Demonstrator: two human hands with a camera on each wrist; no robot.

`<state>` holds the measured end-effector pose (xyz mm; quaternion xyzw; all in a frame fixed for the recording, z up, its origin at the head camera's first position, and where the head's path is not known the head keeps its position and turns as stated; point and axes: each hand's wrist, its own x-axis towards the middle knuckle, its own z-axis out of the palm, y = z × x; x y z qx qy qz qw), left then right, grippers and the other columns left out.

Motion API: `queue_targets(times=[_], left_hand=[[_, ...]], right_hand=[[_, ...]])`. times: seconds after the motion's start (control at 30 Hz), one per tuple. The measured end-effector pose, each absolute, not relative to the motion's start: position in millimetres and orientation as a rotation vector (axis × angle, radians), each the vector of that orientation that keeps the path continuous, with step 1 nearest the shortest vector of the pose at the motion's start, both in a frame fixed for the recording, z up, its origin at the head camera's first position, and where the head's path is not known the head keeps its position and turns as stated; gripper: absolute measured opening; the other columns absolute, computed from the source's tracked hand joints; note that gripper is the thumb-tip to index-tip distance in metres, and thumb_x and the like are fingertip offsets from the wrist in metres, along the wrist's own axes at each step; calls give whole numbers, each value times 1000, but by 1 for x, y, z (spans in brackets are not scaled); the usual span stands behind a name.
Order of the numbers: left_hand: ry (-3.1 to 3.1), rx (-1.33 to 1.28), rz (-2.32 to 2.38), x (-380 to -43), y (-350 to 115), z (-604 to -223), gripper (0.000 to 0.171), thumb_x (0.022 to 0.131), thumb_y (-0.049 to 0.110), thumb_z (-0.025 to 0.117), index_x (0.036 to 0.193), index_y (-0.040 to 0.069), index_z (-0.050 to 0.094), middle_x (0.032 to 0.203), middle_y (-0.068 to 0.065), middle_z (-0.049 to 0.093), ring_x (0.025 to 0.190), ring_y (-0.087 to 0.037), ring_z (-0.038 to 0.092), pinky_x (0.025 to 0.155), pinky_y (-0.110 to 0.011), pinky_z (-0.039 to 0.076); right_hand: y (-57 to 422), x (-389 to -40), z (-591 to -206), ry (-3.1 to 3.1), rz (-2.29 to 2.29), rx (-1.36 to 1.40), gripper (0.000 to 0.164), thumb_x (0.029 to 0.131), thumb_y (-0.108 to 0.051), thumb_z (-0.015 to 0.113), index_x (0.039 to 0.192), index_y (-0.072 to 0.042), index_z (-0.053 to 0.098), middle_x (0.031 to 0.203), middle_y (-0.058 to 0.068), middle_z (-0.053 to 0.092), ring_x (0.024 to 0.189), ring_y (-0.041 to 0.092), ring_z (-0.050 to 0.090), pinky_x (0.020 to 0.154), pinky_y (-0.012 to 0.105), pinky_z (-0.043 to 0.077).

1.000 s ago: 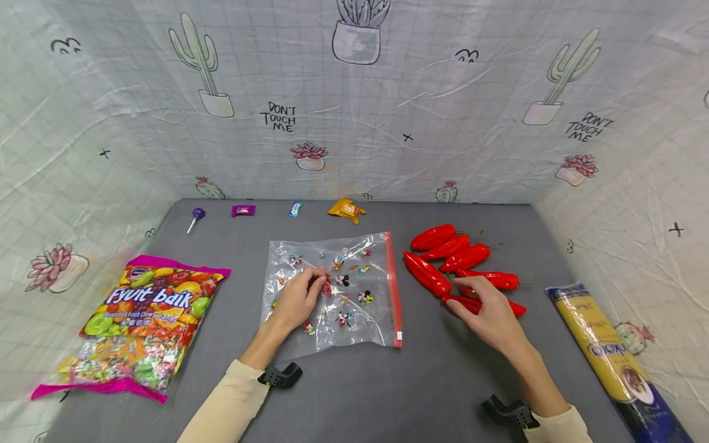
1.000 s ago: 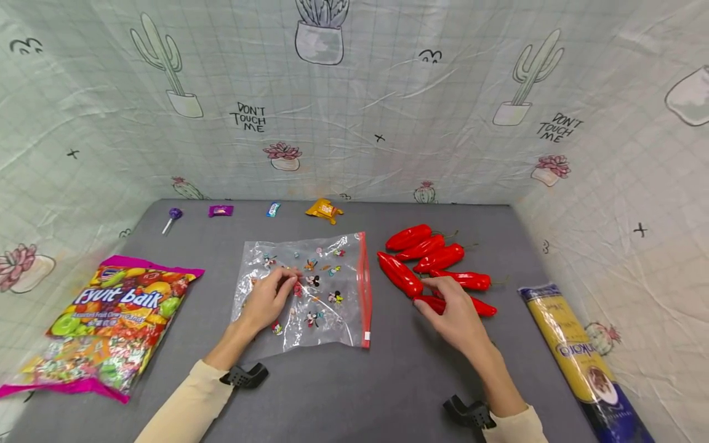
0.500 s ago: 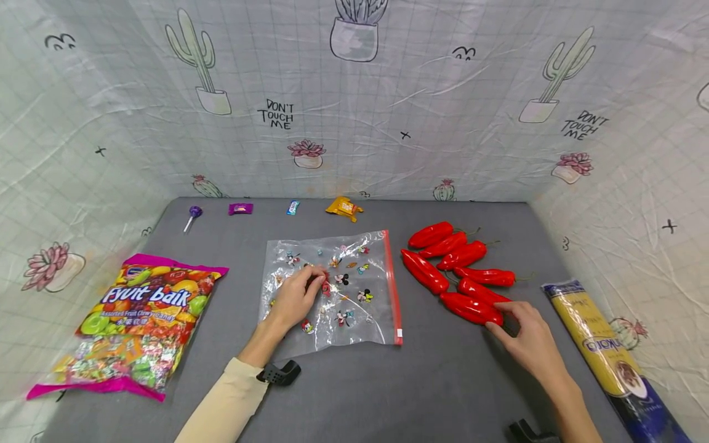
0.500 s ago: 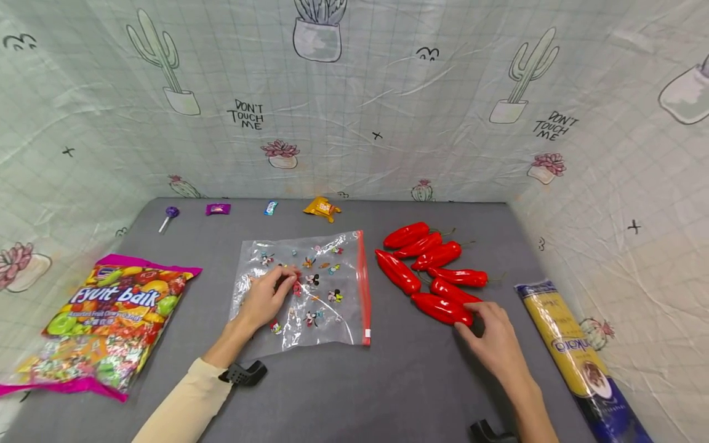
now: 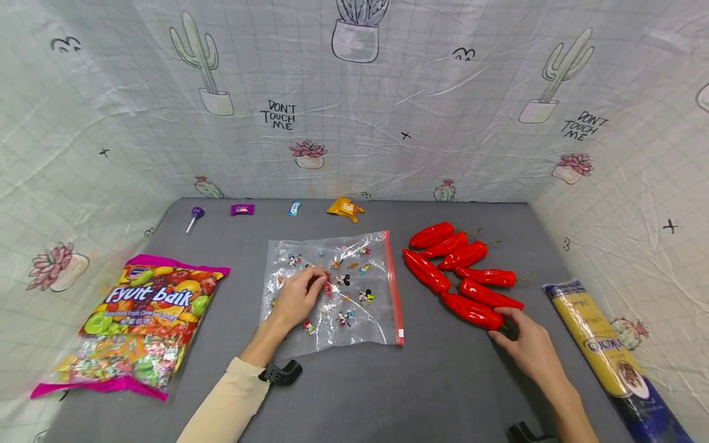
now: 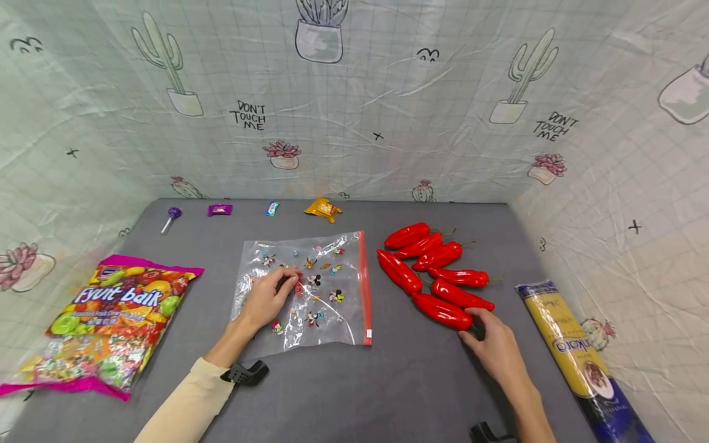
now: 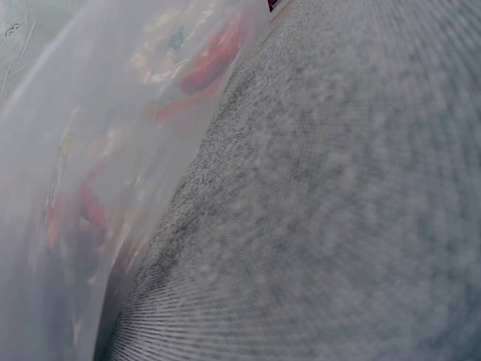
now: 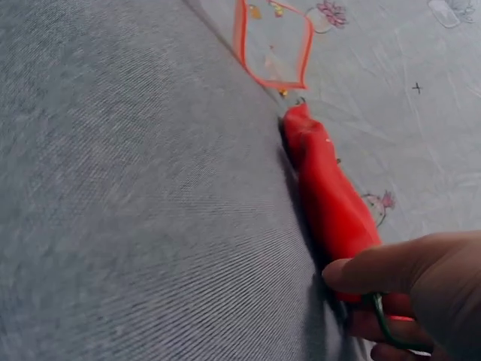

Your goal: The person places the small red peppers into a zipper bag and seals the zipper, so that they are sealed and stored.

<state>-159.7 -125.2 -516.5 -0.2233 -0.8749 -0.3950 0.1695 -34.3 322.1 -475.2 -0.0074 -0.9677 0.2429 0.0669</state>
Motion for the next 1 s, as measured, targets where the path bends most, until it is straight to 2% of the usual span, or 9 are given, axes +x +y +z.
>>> queue_targets(times=[0.23,0.47,0.83,1.0], left_hand=[[-2494,-633,-1121,-159,-126,-517,11,94,23,57,96,15,64,108,-3,70,107,-19,65,92,-34,51],[-2469,-646,-1107,-160,-126,-518,10,93,23,58,97,15,65,107,-2,70,106,-21,65,93,-35,51],[-2449,-648,-1114,-159,-125,-516,10,92,21,61,98,16,67,105,0,71,106,-16,66,93,-31,51],[-2454,-645,-1084,-159,-125,-515,11,92,22,61,98,16,67,106,-1,71,107,-16,65,94,-30,50]], right_hand=[[312,-37,-472,-2843,729,37,44,72,-18,81,111,-16,62,106,10,69,93,28,67,80,46,51],[287,-55,-462,-2768,748,233,48,69,-13,82,112,-15,63,107,4,69,88,20,68,75,35,55],[238,-91,-458,-2780,842,512,46,73,-13,80,115,-13,62,107,1,67,91,16,65,77,38,56],[215,-105,-460,-2854,964,553,43,75,-16,79,115,-16,62,108,-2,66,93,13,64,81,36,56]])
